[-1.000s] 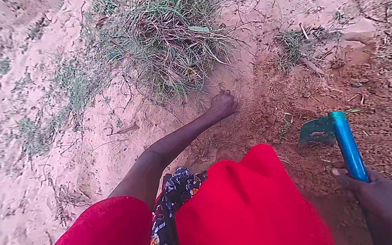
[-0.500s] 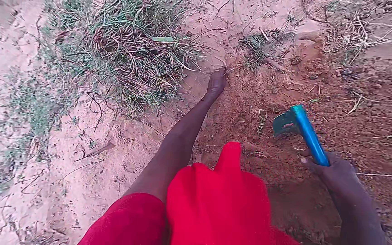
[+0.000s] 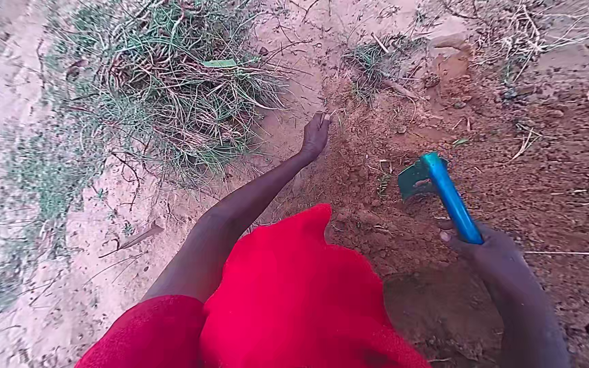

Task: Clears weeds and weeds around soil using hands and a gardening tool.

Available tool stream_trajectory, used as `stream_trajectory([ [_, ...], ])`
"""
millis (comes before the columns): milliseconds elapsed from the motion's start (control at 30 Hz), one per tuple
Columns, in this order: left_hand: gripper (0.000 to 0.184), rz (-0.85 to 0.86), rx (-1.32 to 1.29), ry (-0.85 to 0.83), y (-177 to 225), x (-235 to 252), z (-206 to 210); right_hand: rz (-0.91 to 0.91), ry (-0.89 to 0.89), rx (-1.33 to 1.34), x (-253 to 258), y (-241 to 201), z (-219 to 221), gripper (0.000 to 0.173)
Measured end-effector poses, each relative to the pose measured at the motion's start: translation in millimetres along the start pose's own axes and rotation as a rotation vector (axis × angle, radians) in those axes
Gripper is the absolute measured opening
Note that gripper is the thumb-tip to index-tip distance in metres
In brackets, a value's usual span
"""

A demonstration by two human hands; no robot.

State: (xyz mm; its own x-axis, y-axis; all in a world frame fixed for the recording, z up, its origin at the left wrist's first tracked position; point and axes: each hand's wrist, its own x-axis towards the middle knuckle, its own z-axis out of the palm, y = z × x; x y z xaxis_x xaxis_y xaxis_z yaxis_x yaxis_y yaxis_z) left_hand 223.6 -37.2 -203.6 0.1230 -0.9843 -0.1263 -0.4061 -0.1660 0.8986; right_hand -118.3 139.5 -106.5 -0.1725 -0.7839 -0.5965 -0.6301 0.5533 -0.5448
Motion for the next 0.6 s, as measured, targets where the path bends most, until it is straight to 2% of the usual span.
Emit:
stream_trajectory([
  [100, 0.028, -0.043, -0.071, -0.092, 27, 42, -4, -0.014, -0.011, -0.002, 2, 2, 2, 0.029],
  [200, 0.023, -0.114, 0.082, -0.258, 53, 65, 1, -0.017, -0.024, 0.006, 2, 2, 0, 0.029],
  [267, 0.023, -0.171, 0.247, -0.337, 48, 78, 10, -0.015, -0.028, 0.000, 0, 1, 0, 0.029],
  [333, 0.031, -0.166, 0.403, -0.389, 41, 94, 22, -0.016, -0.023, -0.016, 0, 1, 0, 0.030],
  [433, 0.032, -0.182, 0.471, -0.290, 42, 105, 47, -0.023, -0.014, -0.044, -2, 8, 1, 0.032],
  [500, 0.032, -0.135, 0.469, -0.212, 41, 108, 60, -0.013, -0.020, -0.034, -4, 15, 6, 0.028],
  [600, 0.043, -0.106, 0.440, -0.183, 48, 113, 67, -0.022, -0.037, 0.008, -9, 20, 12, 0.025],
])
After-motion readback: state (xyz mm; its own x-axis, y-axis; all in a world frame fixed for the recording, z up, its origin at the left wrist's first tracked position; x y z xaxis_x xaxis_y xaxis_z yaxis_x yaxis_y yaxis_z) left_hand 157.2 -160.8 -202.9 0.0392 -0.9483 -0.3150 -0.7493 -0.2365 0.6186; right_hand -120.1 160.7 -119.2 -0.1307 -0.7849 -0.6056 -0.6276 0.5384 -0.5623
